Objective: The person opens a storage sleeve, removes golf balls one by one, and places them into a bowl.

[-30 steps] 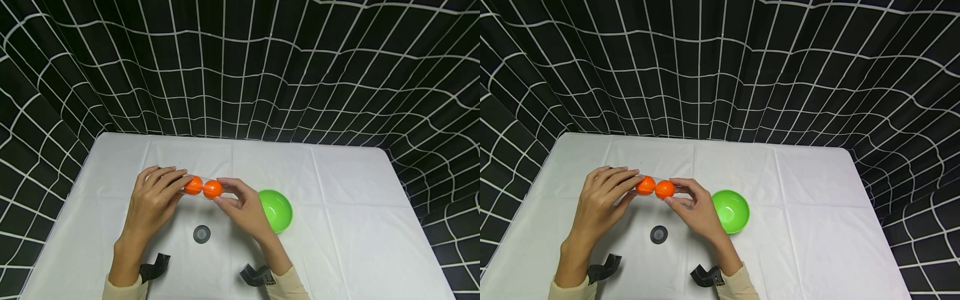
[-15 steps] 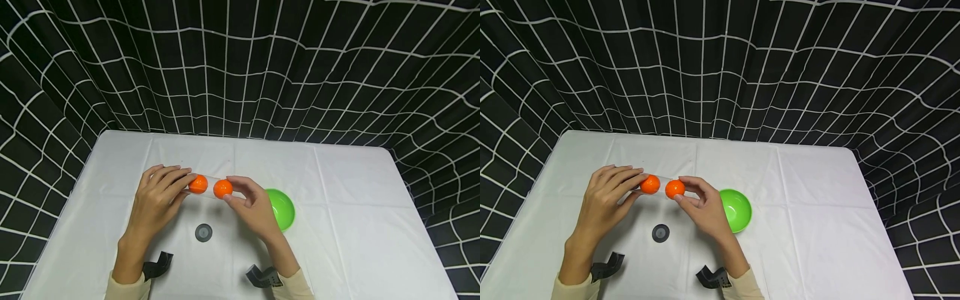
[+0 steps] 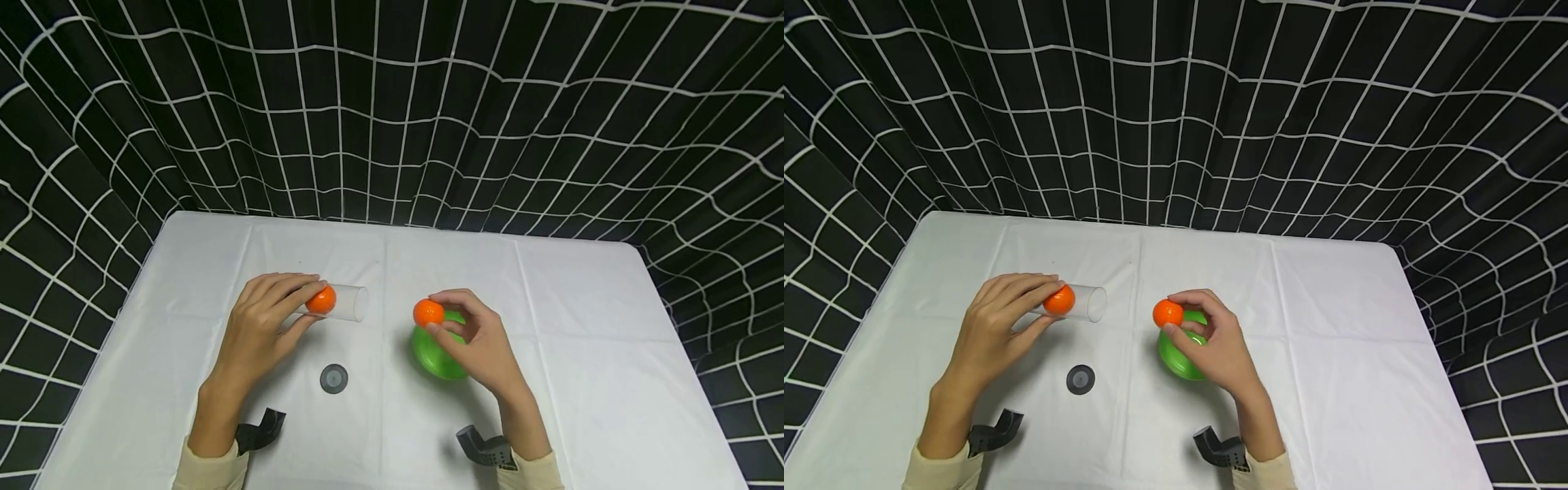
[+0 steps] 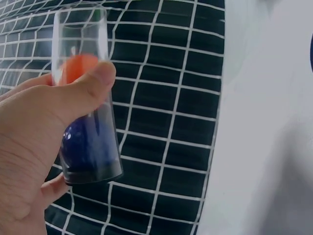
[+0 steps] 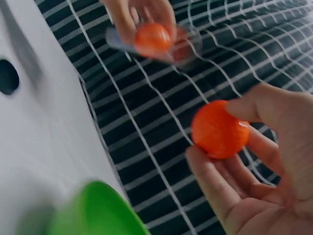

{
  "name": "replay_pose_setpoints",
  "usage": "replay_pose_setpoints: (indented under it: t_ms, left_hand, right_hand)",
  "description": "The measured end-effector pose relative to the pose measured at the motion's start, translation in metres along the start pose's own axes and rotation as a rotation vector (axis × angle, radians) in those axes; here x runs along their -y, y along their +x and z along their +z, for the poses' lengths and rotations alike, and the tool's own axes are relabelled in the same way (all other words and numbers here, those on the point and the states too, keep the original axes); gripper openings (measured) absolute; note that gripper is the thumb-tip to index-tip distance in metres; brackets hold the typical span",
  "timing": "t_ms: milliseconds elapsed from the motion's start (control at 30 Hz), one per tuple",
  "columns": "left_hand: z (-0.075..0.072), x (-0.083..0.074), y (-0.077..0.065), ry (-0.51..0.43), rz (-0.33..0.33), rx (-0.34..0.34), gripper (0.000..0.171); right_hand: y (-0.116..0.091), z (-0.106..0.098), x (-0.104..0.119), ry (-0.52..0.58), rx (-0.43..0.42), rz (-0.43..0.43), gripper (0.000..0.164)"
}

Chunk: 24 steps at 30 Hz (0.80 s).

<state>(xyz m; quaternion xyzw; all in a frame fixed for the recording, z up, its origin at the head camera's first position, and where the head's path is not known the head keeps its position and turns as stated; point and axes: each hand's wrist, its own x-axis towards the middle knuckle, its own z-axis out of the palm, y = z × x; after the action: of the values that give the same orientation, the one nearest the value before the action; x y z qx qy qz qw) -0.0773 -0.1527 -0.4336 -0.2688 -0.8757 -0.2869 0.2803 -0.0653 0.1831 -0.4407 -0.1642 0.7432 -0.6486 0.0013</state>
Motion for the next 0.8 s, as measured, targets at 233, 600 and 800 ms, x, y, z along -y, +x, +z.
replay_pose_setpoints:
  t_ms: [233, 600, 800]
  left_hand:
    - [-0.001, -0.001, -0.001, -0.022, -0.020, -0.001, 0.048]
    - [-0.001, -0.004, 0.001, -0.018, -0.025, 0.024, 0.049]
    - [0.001, -0.003, 0.001, -0.021, -0.017, 0.014, 0.050]
  right_hand:
    - [-0.006, -0.021, 0.004, -0.194, 0.014, -0.023, 0.035]
    - [-0.013, -0.026, 0.006, -0.482, 0.077, 0.010, 0.041]
    - [-0.015, -0.026, 0.006, -0.531, 0.123, 0.016, 0.037]
